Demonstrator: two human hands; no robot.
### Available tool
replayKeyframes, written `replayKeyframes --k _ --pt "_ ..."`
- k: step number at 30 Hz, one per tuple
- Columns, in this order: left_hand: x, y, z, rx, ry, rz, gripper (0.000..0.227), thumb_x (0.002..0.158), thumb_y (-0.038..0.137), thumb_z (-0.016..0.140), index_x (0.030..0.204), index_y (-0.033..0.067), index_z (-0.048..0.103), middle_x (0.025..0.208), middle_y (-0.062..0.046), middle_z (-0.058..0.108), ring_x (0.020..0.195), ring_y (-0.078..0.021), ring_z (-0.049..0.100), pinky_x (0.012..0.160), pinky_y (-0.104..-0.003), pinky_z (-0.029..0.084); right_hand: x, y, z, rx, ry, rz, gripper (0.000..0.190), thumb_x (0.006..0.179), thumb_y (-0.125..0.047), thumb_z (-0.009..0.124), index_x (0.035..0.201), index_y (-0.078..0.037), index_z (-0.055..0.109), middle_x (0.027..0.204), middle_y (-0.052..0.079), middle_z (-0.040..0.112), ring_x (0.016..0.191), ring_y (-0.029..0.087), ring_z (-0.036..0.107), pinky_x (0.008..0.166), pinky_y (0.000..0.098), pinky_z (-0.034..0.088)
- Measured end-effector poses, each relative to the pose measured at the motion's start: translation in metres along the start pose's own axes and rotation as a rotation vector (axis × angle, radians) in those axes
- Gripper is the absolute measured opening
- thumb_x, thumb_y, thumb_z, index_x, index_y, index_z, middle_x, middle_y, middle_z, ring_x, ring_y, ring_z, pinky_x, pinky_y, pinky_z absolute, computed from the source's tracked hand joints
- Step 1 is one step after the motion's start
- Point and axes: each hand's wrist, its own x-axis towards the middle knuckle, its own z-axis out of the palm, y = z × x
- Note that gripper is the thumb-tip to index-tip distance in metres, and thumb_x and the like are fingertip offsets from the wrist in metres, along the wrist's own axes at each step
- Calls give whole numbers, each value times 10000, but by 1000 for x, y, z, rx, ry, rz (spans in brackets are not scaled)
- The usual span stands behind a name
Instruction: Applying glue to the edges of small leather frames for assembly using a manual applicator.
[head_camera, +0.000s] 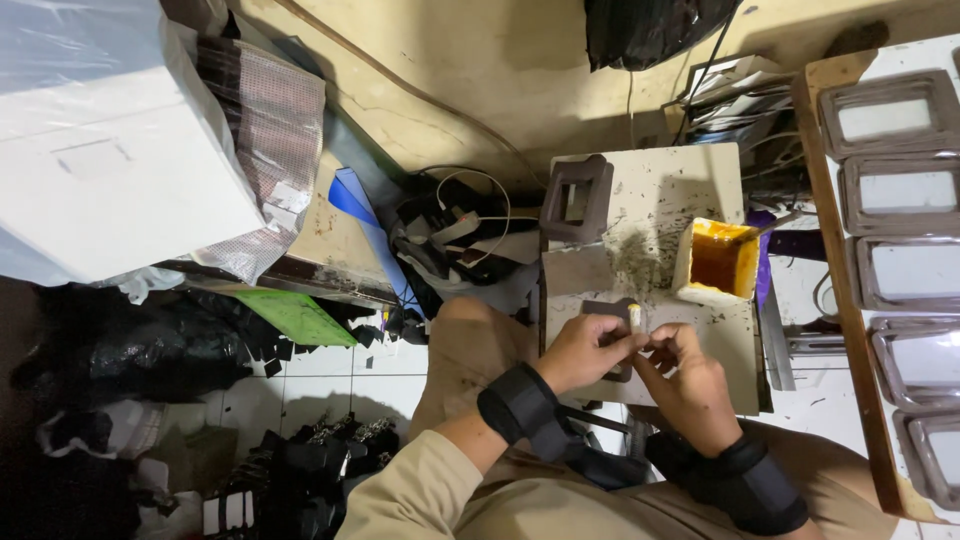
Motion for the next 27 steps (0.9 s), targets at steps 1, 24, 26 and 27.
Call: replayKeyframes --k 1,24,26,27 --pt "1 -2 1 19 16 14 424 981 423 649 690 122 582 594 5 520 581 -94 480 548 -314 356 0 -4 -2 11 7 -19 322 876 -188 757 1103 -144 532 910 -10 749 715 161 677 706 326 511" --pt "6 -5 1 65 43 36 346 945 385 710 754 104 644 662 -15 627 608 -129 550 568 -329 419 2 2 6 -91 77 -173 296 931 -208 691 1199 -161 574 864 -12 734 656 191 702 650 354 527" --pt "6 -3 1 68 42 41 339 947 381 710 751 112 648 652 -6 614 605 -121 535 571 -322 405 3 3 6 -104 54 -93 350 894 -201 702 1216 -201 565 831 8 756 645 217 710 690 361 537" --pt "6 -3 1 68 40 42 339 947 381 710 751 112 648 652 -6 614 605 -121 535 571 -322 405 4 4 7 -105 55 -93 350 894 -201 702 1216 -201 565 831 8 756 645 217 710 690 361 537"
